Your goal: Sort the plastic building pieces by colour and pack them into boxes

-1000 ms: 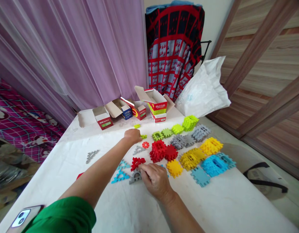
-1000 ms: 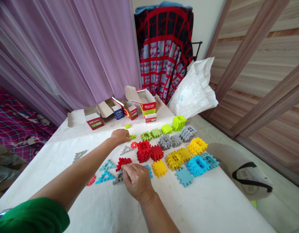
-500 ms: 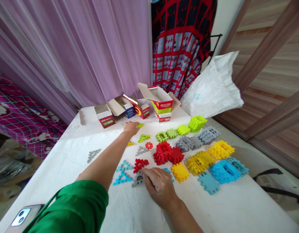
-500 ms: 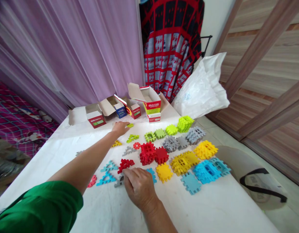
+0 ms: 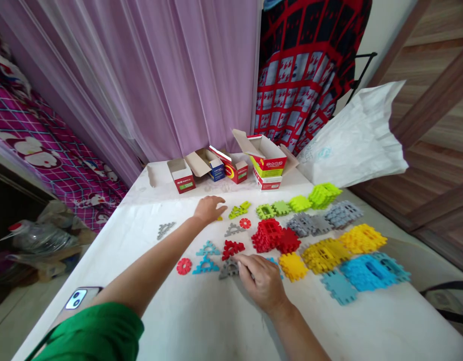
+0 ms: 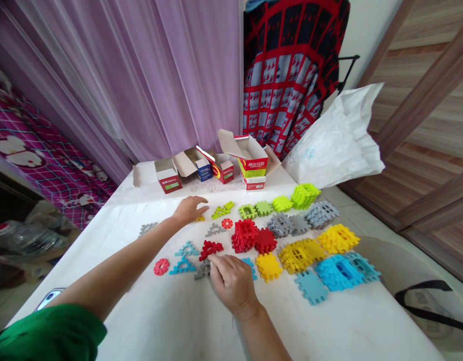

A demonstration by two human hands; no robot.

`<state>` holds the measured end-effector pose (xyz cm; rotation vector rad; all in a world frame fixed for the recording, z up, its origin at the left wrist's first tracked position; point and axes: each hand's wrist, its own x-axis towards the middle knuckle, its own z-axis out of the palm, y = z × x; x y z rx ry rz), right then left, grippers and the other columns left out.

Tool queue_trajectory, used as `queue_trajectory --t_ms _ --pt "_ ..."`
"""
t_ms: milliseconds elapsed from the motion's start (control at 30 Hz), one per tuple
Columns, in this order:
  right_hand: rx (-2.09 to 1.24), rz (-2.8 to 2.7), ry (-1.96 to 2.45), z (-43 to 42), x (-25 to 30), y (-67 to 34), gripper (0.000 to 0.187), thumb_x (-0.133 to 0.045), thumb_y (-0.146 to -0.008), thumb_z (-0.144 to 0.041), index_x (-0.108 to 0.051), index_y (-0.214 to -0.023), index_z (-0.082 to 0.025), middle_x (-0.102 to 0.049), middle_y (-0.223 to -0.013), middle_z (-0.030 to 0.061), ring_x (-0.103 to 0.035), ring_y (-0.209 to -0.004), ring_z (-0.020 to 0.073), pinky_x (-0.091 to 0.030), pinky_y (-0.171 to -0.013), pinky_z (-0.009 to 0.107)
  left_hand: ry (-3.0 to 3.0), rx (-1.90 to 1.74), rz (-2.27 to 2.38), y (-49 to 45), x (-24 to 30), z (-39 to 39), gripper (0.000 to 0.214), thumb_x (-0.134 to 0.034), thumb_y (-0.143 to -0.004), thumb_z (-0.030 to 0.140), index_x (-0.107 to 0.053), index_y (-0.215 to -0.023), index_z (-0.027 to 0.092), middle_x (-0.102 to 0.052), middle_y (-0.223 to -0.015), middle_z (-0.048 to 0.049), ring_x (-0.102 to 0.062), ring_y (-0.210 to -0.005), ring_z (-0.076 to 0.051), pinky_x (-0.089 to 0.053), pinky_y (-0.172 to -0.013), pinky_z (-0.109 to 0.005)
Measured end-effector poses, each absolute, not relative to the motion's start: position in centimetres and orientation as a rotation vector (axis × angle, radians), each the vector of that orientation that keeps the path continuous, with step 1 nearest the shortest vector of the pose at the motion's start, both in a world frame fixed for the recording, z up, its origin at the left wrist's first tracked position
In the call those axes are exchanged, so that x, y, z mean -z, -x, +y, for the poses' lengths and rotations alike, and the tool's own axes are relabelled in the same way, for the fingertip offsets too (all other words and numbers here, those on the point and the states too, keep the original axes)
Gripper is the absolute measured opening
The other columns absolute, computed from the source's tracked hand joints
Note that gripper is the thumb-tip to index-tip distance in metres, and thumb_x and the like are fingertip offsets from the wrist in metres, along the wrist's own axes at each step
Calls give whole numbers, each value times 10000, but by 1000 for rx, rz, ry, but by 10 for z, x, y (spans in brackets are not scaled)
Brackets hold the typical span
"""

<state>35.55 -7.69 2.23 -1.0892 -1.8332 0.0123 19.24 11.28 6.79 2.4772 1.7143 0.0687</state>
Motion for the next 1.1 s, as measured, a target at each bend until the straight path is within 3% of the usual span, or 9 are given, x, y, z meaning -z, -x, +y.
queue_trajectory --t_ms 167,267,367,533,767,900,1100 --pt "3 -1807 1062 -77 -24 -356 211 -498 -910 -127 -681 -991 -192 -749 -818 40 -702 -721 155 -536 -704 256 -2233 80 2077 -76 -87 90 372 -566 -813 441 -671 -1095 222 -676 -1169 -112 -605 -1104 -299 -447 -937 -411" --pt "19 -1807 1041 -77 -25 -354 202 -502 -911 -128 -682 -980 -187 -748 -809 39 -700 -715 149 -532 -704 247 -2079 126 2137 -31 -81 76 455 -662 -679 535 -682 -1000 214 -710 -1036 -108 -652 -959 -297 -488 -815 -376" --pt "20 -1829 1044 -79 -23 -351 208 -491 -915 -141 -688 -957 -192 -749 -807 40 -699 -714 147 -530 -704 245 -2007 35 2113 -16 -70 68 373 -634 -678 522 -679 -887 216 -716 -934 -78 -664 -827 -244 -482 -734 -316" --pt "34 -1844 1053 -83 -17 -343 214 -483 -914 -156 -692 -939 -195 -747 -788 32 -699 -698 149 -525 -678 241 -1947 -314 2008 -28 -73 62 239 -654 -636 440 -625 -729 222 -697 -827 -50 -654 -777 -228 -470 -709 -305" --pt "-17 -1815 1075 -86 -11 -329 222 -482 -900 -144 -694 -933 -201 -751 -803 26 -701 -715 151 -514 -675 239 -1819 -835 1511 -91 -70 18 358 -587 -725 475 -584 -989 233 -705 -877 -9 -666 -743 -162 -500 -678 -281" --pt "-56 -1833 1094 -93 -8 -324 232 -479 -888 -142 -696 -932 -210 -750 -806 23 -699 -720 152 -513 -683 238 -1652 -1019 1372 -137 -53 7 406 -622 -707 509 -563 -972 208 -663 -724 5 -637 -667 -153 -479 -591 -264" --pt "-109 -1777 1150 -100 -5 -335 235 -479 -880 -149 -702 -928 -209 -751 -809 30 -698 -721 153 -515 -692 235 -1456 -1111 1277 -178 -52 24 416 -663 -682 528 -534 -901 198 -645 -747 1 -621 -637 -132 -466 -528 -234"
